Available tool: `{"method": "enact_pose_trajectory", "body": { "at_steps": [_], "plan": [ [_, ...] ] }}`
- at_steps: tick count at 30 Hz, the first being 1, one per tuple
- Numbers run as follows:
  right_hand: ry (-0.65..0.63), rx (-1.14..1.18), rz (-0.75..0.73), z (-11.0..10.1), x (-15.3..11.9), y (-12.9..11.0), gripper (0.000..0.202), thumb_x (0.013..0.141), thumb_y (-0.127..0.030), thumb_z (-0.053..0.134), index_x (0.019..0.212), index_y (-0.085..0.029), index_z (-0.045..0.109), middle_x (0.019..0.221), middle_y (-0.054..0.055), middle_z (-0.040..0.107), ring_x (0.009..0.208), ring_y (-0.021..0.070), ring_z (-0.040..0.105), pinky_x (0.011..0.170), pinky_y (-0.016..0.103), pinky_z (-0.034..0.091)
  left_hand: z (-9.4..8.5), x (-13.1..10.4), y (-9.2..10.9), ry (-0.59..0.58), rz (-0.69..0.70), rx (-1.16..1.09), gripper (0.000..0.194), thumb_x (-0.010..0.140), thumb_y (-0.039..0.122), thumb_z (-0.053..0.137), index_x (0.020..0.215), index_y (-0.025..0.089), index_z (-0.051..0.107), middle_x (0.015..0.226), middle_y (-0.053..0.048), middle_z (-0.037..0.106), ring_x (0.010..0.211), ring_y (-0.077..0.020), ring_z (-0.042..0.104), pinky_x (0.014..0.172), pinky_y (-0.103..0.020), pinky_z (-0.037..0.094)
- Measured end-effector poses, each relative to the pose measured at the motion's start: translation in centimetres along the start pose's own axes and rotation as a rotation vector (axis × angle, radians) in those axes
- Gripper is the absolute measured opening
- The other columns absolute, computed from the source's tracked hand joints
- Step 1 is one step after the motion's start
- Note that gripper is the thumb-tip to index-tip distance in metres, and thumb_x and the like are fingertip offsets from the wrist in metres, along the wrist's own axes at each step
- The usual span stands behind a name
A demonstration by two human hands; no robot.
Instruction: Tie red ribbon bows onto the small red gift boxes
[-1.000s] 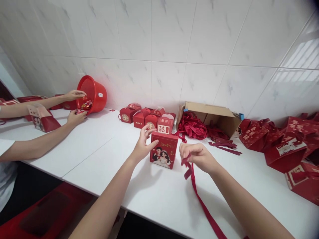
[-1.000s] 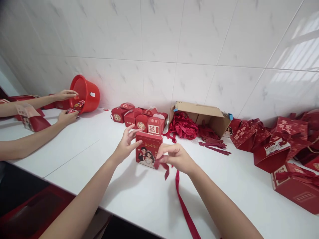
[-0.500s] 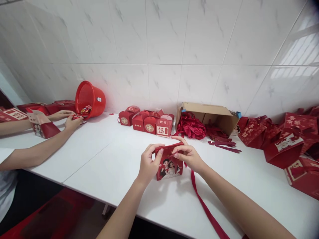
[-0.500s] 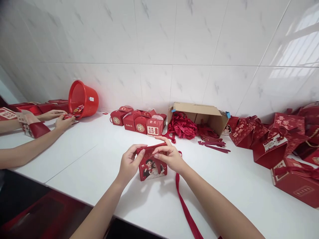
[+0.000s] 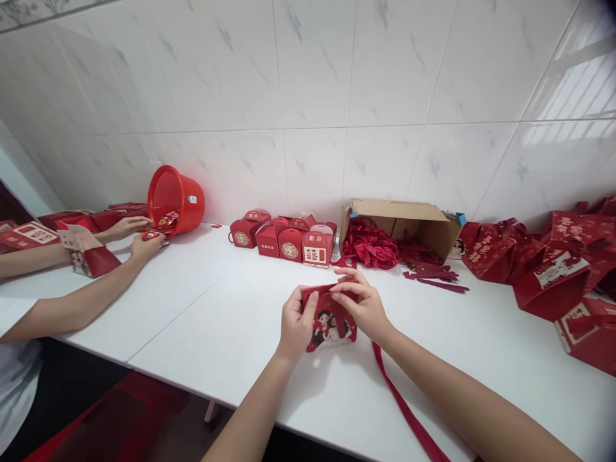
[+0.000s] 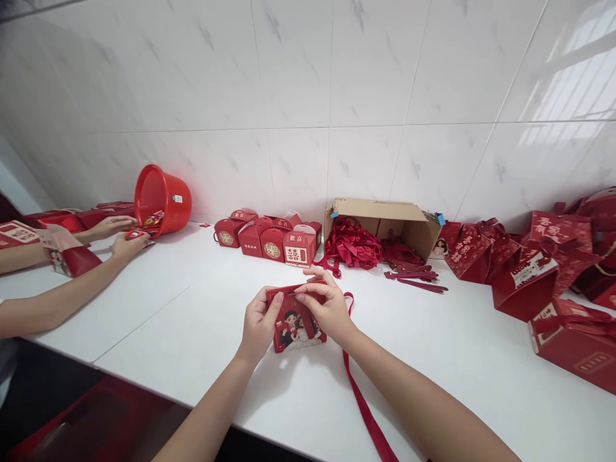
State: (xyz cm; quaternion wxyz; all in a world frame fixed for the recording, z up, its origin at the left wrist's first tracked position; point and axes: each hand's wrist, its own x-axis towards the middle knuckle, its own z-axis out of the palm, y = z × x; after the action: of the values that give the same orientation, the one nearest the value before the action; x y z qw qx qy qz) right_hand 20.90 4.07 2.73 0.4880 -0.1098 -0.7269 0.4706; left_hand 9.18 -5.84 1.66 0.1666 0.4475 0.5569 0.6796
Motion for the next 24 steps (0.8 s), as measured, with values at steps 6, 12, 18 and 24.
{"method": "enact_pose_trajectory", "body": {
  "at_steps": [6,12,18,24],
  "plan": [
    [0.013,-0.042,-0.062,0.0,-0.3,-0.4,0.006,0.079,-0.026,0.067,0.078,-0.023,0.072,0.111,0.007,0.056,0.101,0.0196,0.054,0.093,0.039,0.044,0.0,-0.2,-0.2,0.027,0.017,0.033,0.024,0.088,0.039,0.052,0.086,0.017,0.058,0.080,-0.002,0.065,0.074,-0.0156,0.059,0.068,-0.025,0.048],
    [0.024,-0.094,-0.106,0.1,-0.8,-0.5,0.006,0.081,-0.024,0.065,0.079,-0.022,0.070,0.110,0.007,0.055,0.101,0.0197,0.054,0.092,0.039,0.045,0.3,-0.7,-0.2,0.032,0.044,0.061,0.024,0.090,0.038,0.050,0.095,0.017,0.060,0.093,-0.006,0.066,0.086,-0.0182,0.061,0.079,-0.030,0.048],
    [0.093,-0.136,-0.195,0.4,-1.1,-0.3,0.019,0.081,-0.021,0.064,0.099,-0.023,0.060,0.106,0.007,0.058,0.102,0.0208,0.055,0.090,0.038,0.045,0.1,-1.5,-0.3,-0.008,0.101,0.072,0.024,0.093,0.036,0.043,0.100,0.017,0.057,0.100,-0.008,0.065,0.093,-0.0195,0.062,0.083,-0.032,0.049],
    [0.026,-0.057,-0.008,0.6,-1.4,-0.8,0.019,0.078,-0.030,0.066,0.083,-0.020,0.051,0.070,-0.002,0.056,0.060,0.0121,0.053,0.055,0.024,0.044,0.0,-3.1,0.4,0.004,0.211,0.110,0.027,0.084,0.027,0.057,0.109,0.019,0.050,0.116,-0.011,0.055,0.119,-0.0251,0.049,0.099,-0.040,0.041]
  ]
}}
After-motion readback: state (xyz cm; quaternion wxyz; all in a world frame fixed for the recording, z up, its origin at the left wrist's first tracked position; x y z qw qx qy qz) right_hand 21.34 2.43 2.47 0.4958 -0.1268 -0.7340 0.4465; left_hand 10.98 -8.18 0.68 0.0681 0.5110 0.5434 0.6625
